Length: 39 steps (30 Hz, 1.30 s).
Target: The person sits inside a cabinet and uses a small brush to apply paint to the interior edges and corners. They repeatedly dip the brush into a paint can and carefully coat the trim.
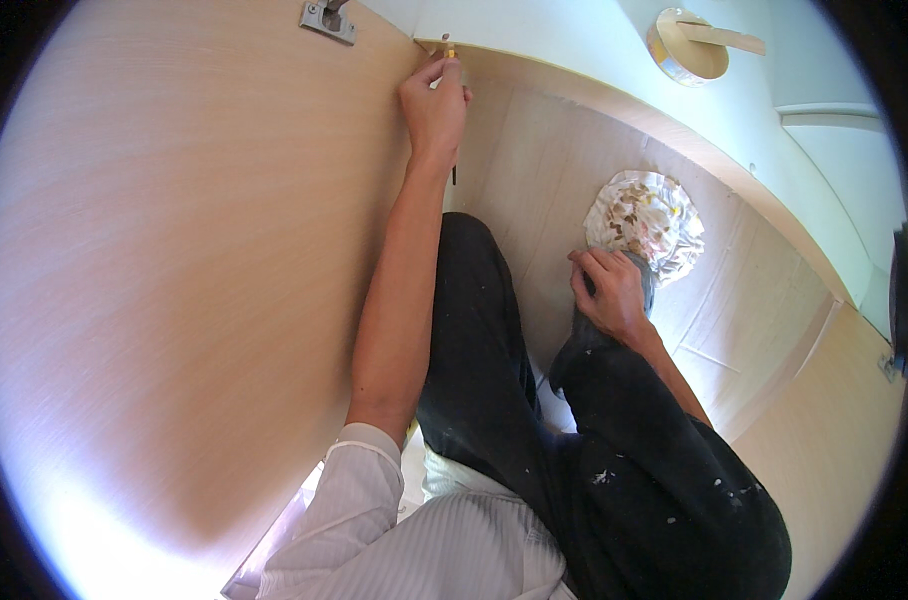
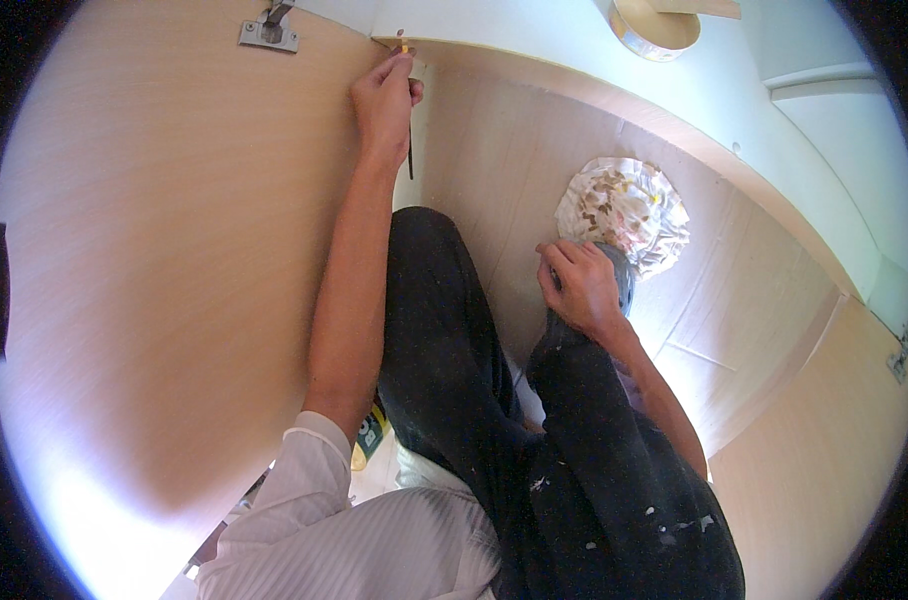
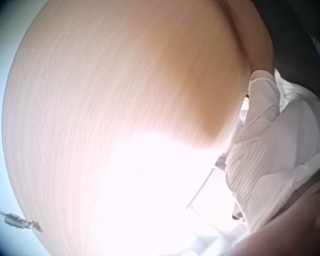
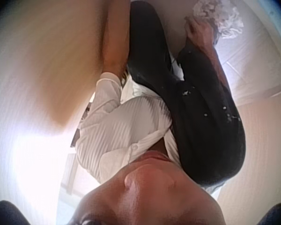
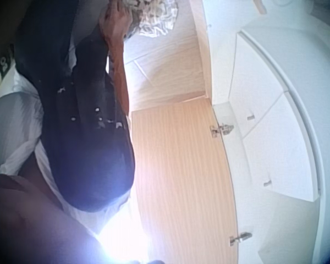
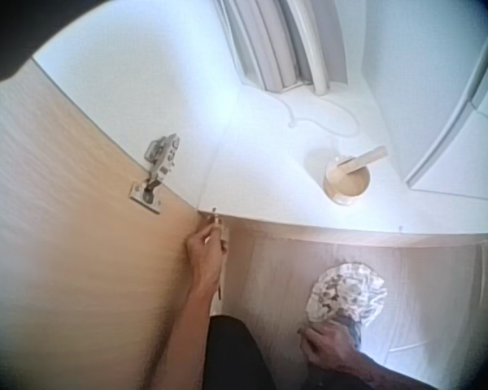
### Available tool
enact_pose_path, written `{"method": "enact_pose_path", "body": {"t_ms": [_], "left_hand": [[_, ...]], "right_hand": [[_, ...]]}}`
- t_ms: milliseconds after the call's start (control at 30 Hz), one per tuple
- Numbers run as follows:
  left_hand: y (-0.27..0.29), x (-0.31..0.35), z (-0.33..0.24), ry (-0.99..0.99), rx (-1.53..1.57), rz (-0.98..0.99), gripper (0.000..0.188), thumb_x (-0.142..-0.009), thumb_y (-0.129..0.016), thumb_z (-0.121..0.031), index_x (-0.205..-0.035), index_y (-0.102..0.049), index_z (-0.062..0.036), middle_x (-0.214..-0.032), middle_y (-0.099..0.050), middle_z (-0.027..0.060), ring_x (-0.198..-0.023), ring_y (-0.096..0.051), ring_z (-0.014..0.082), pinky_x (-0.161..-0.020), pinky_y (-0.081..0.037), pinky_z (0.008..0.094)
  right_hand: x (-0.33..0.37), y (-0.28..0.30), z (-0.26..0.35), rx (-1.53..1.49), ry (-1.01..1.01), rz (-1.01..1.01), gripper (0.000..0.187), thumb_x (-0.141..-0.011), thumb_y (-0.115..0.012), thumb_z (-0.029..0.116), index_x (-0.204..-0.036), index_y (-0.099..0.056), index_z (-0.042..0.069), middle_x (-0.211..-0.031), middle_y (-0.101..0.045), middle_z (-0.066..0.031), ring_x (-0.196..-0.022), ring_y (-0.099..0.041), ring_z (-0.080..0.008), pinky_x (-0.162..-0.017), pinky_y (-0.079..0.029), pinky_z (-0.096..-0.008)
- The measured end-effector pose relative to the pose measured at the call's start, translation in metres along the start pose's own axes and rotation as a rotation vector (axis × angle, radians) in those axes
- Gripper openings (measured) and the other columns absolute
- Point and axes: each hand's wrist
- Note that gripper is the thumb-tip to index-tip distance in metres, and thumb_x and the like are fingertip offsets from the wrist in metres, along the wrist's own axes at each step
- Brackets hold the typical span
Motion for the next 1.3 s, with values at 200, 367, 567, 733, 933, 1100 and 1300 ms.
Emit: {"method": "enact_pose_path", "body": {"t_ms": [200,367,567,733,933,1100,1300], "left_hand": [[0.0,-0.001,0.0,0.022,0.041,0.002,0.03,-0.097,-0.06,-0.014,-0.115,-0.067,0.0094,-0.095,-0.065,0.0061,-0.063,-0.054,0.0096,-0.057,-0.044,0.0247],[0.0,-0.002,-0.002,0.051,0.05,0.005,0.03,-0.097,-0.059,-0.013,-0.116,-0.067,0.0097,-0.102,-0.065,0.0075,-0.063,-0.055,0.0104,-0.057,-0.044,0.0249],[0.002,-0.004,-0.001,0.047,0.035,0.043,0.031,-0.097,-0.06,-0.012,-0.118,-0.066,0.0101,-0.097,-0.065,0.0073,-0.066,-0.056,0.0106,-0.057,-0.045,0.0242],[0.003,-0.002,-0.006,0.075,0.05,0.029,0.029,-0.096,-0.061,-0.012,-0.114,-0.067,0.011,-0.095,-0.064,0.0064,-0.064,-0.055,0.0102,-0.057,-0.045,0.023],[0.004,-0.004,-0.007,0.079,0.028,0.055,0.028,-0.096,-0.063,-0.013,-0.113,-0.067,0.0093,-0.092,-0.063,0.0056,-0.063,-0.055,0.0095,-0.056,-0.045,0.0229],[0.004,-0.002,-0.01,0.098,0.049,0.054,0.028,-0.096,-0.062,-0.013,-0.113,-0.067,0.0098,-0.09,-0.062,0.0051,-0.063,-0.055,0.0098,-0.056,-0.045,0.0231],[0.003,-0.002,-0.011,0.098,0.026,0.063,0.029,-0.096,-0.062,-0.012,-0.114,-0.066,0.01,-0.088,-0.061,0.0047,-0.064,-0.055,0.0102,-0.056,-0.044,0.023]], "right_hand": [[0.0,0.0,0.0,0.008,-0.001,-0.002,0.017,-0.08,-0.067,0.005,-0.097,-0.066,0.005,-0.085,-0.064,-0.0112,-0.073,-0.061,-0.0297,-0.07,-0.048,-0.0395],[0.001,0.0,0.0,0.005,-0.01,0.004,0.018,-0.08,-0.067,0.005,-0.097,-0.066,0.005,-0.086,-0.064,-0.0114,-0.074,-0.061,-0.0297,-0.071,-0.049,-0.0397],[0.001,-0.001,-0.001,0.004,-0.005,0.003,0.018,-0.08,-0.067,0.005,-0.098,-0.066,0.005,-0.086,-0.064,-0.0118,-0.076,-0.062,-0.0299,-0.072,-0.049,-0.04],[0.001,-0.001,-0.001,0.009,-0.011,0.011,0.018,-0.08,-0.068,0.005,-0.098,-0.066,0.005,-0.085,-0.064,-0.0119,-0.076,-0.062,-0.03,-0.072,-0.049,-0.0402],[0.001,-0.001,-0.001,0.006,-0.01,0.01,0.018,-0.08,-0.068,0.005,-0.098,-0.066,0.005,-0.085,-0.063,-0.0113,-0.075,-0.062,-0.0292,-0.072,-0.049,-0.0399],[0.002,-0.001,-0.002,0.011,-0.009,0.012,0.019,-0.08,-0.068,0.006,-0.098,-0.066,0.005,-0.085,-0.064,-0.0109,-0.074,-0.061,-0.029,-0.071,-0.049,-0.0394],[0.002,-0.001,-0.002,0.005,-0.008,0.012,0.019,-0.079,-0.068,0.006,-0.099,-0.067,0.005,-0.086,-0.064,-0.011,-0.075,-0.061,-0.0291,-0.071,-0.049,-0.0392]]}}
Point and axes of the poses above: each hand's wrist, its own x-axis away from the middle knuckle, its own y-axis out of the back of the hand, z = x × y
